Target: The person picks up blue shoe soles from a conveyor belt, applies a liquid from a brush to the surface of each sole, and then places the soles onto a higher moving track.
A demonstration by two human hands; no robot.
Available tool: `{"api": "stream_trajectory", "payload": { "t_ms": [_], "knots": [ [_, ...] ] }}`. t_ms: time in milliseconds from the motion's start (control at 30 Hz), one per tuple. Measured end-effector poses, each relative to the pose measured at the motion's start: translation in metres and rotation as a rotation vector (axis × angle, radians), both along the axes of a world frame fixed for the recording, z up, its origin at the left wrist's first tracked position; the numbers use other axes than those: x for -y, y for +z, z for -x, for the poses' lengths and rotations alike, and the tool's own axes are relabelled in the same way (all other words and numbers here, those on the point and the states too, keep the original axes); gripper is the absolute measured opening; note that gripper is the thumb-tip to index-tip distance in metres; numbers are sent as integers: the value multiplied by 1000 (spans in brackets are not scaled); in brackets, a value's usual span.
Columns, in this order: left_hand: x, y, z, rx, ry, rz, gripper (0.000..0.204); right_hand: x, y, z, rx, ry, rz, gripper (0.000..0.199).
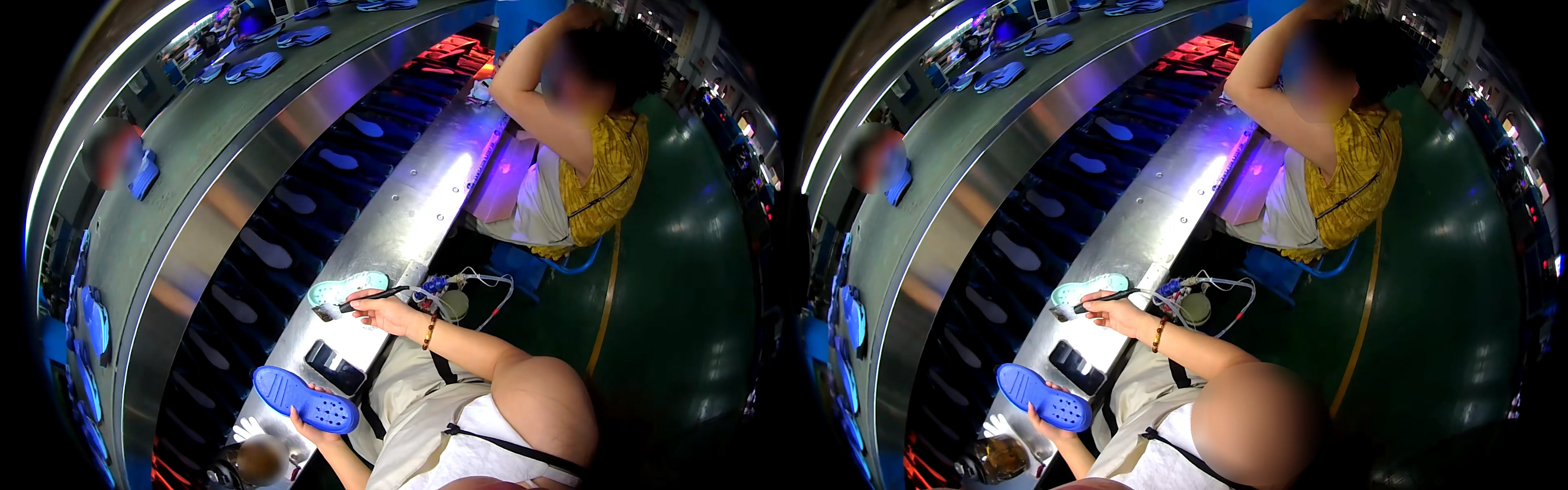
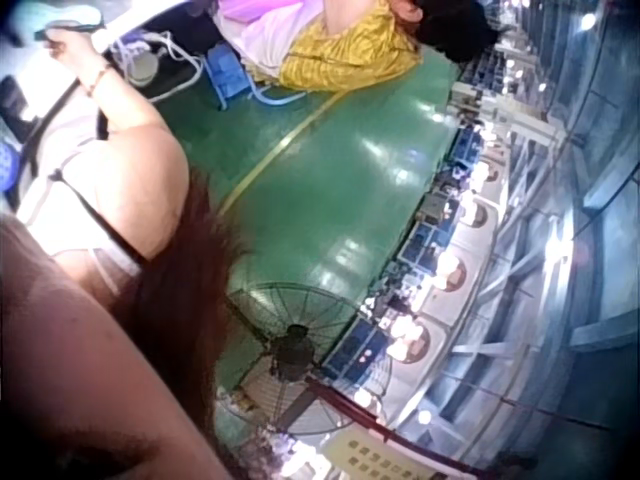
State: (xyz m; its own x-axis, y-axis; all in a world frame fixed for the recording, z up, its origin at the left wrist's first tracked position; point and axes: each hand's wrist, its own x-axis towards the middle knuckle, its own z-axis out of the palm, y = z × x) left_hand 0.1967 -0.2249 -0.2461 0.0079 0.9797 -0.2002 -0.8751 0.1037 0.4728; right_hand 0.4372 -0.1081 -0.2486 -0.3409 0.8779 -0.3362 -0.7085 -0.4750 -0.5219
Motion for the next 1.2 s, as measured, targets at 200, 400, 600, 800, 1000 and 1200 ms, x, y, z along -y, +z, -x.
{"api": "stream_trajectory", "payload": {
  "t_ms": [200, 400, 600, 800, 1000, 1200],
  "knots": [
    [1, -3, 1, 23, 29, 41, 54, -1, 2, 1, 33, 27, -17, 17],
    [0, 2, 2, 26, 21, 8, 56, -1, 4, 1, 43, 27, -11, 17],
    [-2, 1, 1, 32, 1, 9, 55, -1, 3, -3, 34, 9, -19, 18],
    [-1, 1, 2, 7, 0, 22, 53, -1, 5, 0, 34, 22, -16, 17],
    [-1, 1, 1, 17, -16, 5, 52, -1, 2, -1, 42, 19, 1, 15],
    [-2, 3, -2, 34, 15, 45, 53, -1, -1, 0, 33, 18, 4, 17]
  ]
}}
